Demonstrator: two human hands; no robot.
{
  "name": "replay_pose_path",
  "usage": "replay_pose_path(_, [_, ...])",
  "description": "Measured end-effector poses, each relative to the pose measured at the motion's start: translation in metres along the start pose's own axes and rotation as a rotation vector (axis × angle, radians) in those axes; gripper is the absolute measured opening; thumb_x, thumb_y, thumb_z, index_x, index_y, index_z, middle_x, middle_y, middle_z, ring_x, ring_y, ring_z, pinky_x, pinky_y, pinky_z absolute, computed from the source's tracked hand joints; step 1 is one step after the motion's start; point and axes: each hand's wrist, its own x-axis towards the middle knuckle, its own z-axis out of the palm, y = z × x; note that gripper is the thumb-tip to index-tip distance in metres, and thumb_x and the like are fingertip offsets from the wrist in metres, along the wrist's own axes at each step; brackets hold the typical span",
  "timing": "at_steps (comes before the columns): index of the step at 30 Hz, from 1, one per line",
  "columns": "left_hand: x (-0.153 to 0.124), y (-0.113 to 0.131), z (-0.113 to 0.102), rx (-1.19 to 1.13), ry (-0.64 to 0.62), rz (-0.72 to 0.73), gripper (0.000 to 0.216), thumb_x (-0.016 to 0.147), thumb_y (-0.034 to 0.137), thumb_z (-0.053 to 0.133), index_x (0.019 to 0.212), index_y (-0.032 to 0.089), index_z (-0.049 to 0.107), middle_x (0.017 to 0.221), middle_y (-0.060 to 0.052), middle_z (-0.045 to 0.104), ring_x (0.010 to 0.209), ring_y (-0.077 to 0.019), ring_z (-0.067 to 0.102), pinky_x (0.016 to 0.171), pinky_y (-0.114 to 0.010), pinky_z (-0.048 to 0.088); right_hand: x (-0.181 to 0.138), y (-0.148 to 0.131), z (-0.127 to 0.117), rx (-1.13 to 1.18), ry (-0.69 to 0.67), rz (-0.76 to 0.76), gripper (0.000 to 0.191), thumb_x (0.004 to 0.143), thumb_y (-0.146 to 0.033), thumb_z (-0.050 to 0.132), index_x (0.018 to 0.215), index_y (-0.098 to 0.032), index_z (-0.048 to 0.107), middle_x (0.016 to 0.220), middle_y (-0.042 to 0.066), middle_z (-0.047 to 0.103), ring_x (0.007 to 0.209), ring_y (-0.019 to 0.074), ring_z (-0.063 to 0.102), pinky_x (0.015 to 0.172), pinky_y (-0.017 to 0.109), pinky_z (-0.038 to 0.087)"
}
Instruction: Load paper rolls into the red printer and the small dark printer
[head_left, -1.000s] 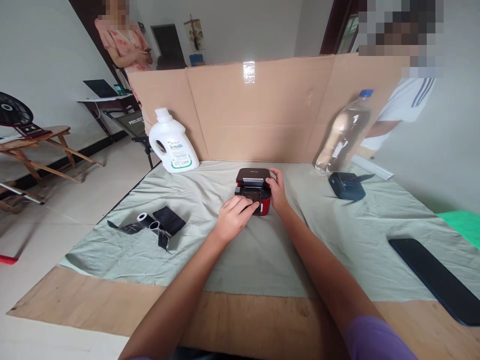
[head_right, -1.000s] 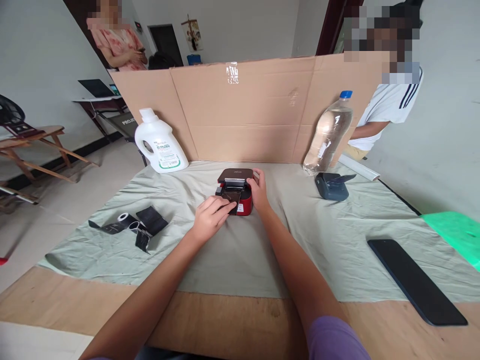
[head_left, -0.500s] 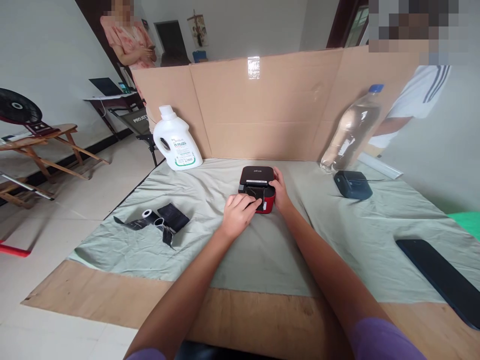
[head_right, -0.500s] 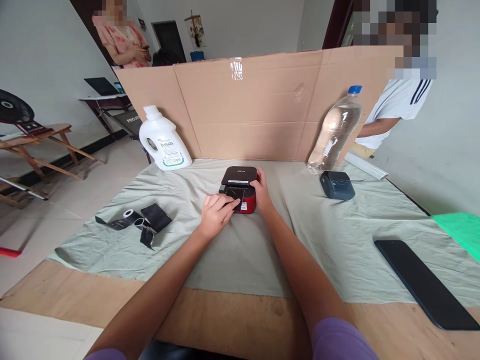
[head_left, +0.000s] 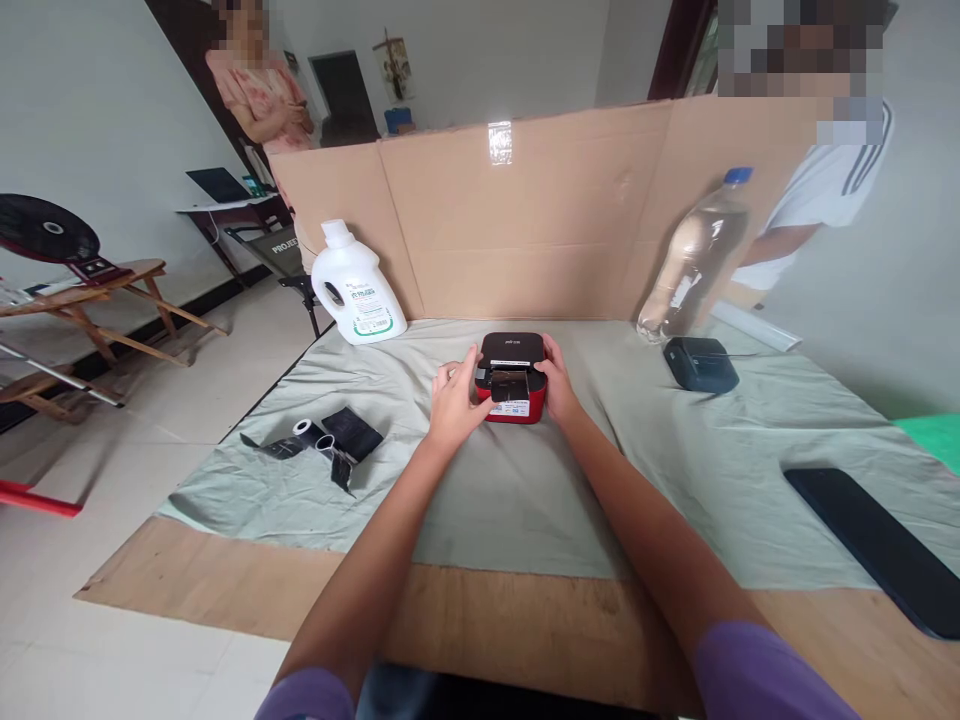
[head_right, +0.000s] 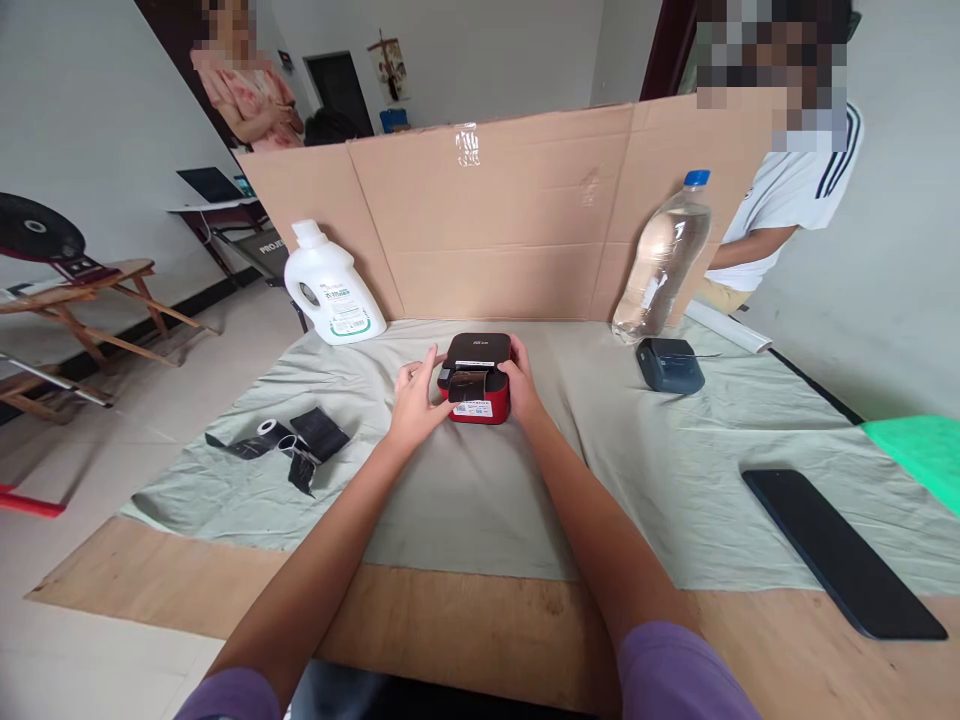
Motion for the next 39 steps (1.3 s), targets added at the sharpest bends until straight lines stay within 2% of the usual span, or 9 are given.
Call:
replay_pose_path(2, [0.003,-0.005,-0.001,-0.043,-0.06,-0.027,0.095,0.081,0.033,0.07,0.161,0.026,0.018,0.141,-0.006,0.06,0.114,-0.0306,0.051,0.099,-0.043,0.041,0.0,0.0,0.0,0.007,-0.001,0.005,0.057,0.069,-0.022,0.058,0.125,-0.036,0.056,0.139,-0.005,0.059,0.132,0.0223,0.051,0.117,0.046,0.037])
replay_pose_path(4, [0.004,-0.008,-0.001,-0.045,-0.088,-0.021,0.094,0.081,0.032,0.068,0.16,0.026,0.018,0.141,-0.006,0.06,0.111,-0.0301,0.053,0.098,-0.043,0.042,0.0,0.001,0.0,0.006,0.001,-0.005,0.055,0.069,-0.022,0.058,0.123,-0.036,0.057,0.139,-0.006,0.059,0.133,0.0222,0.05,0.117,0.046,0.036])
replay_pose_path(8, [0.001,-0.012,0.004,-0.046,-0.077,0.044,0.083,0.085,0.034,0.066,0.158,0.026,0.026,0.142,-0.008,0.058,0.112,-0.0294,0.056,0.097,-0.042,0.044,0.001,0.002,0.0,0.012,0.012,-0.01,0.054,0.068,-0.022,0.058,0.121,-0.035,0.058,0.139,-0.006,0.059,0.135,0.0229,0.048,0.119,0.049,0.034])
replay_pose_path(13, [-0.001,-0.022,0.018,-0.175,-0.013,0.097,0.074,0.084,0.032,0.068,0.151,0.024,0.037,0.141,-0.008,0.059,0.12,-0.0268,0.057,0.103,-0.039,0.045,0.002,0.001,0.0,0.029,0.029,0.026,0.058,0.067,-0.023,0.058,0.124,-0.035,0.057,0.14,-0.004,0.059,0.135,0.0244,0.049,0.119,0.051,0.034])
replay_pose_path(19, [0.004,-0.025,0.028,-0.289,0.021,-0.047,0.073,0.074,0.044,0.078,0.137,0.021,0.048,0.128,-0.01,0.062,0.093,-0.021,0.067,0.08,-0.031,0.054,0.005,0.0,0.0,0.052,0.037,0.044,0.057,0.065,-0.02,0.057,0.121,-0.033,0.061,0.136,-0.005,0.062,0.134,0.024,0.049,0.12,0.049,0.033])
replay_pose_path(25, [0.008,-0.021,0.03,-0.303,0.036,-0.046,0.065,0.072,0.046,0.079,0.128,0.023,0.056,0.12,-0.008,0.063,0.107,-0.0243,0.066,0.09,-0.033,0.055,0.004,-0.003,0.0,0.027,0.061,0.08,0.059,0.065,-0.019,0.057,0.122,-0.035,0.061,0.138,-0.006,0.061,0.138,0.0248,0.047,0.121,0.051,0.031])
replay_pose_path(32, [0.007,-0.021,0.03,-0.294,0.062,-0.002,0.063,0.073,0.044,0.079,0.128,0.023,0.055,0.119,-0.008,0.064,0.104,-0.0231,0.067,0.088,-0.033,0.056,0.001,-0.009,0.0,0.035,0.041,0.096,0.06,0.066,-0.02,0.061,0.123,-0.036,0.061,0.14,-0.007,0.059,0.141,0.0238,0.044,0.123,0.049,0.029])
replay_pose_path(35, [0.006,-0.022,0.031,-0.288,0.075,0.038,0.062,0.075,0.043,0.077,0.128,0.023,0.054,0.12,-0.008,0.065,0.106,-0.0237,0.067,0.093,-0.035,0.055,-0.002,-0.009,0.001,0.051,0.022,0.098,0.056,0.069,-0.025,0.064,0.125,-0.036,0.061,0.141,-0.005,0.059,0.14,0.025,0.045,0.123,0.05,0.029])
replay_pose_path(39, [0.004,-0.024,0.032,-0.292,0.097,0.066,0.067,0.078,0.042,0.076,0.135,0.023,0.048,0.131,-0.01,0.063,0.118,-0.0255,0.064,0.101,-0.038,0.052,-0.006,-0.005,0.001,0.077,0.025,0.133,0.047,0.078,-0.038,0.065,0.125,-0.036,0.06,0.141,-0.005,0.06,0.139,0.0249,0.047,0.121,0.051,0.032])
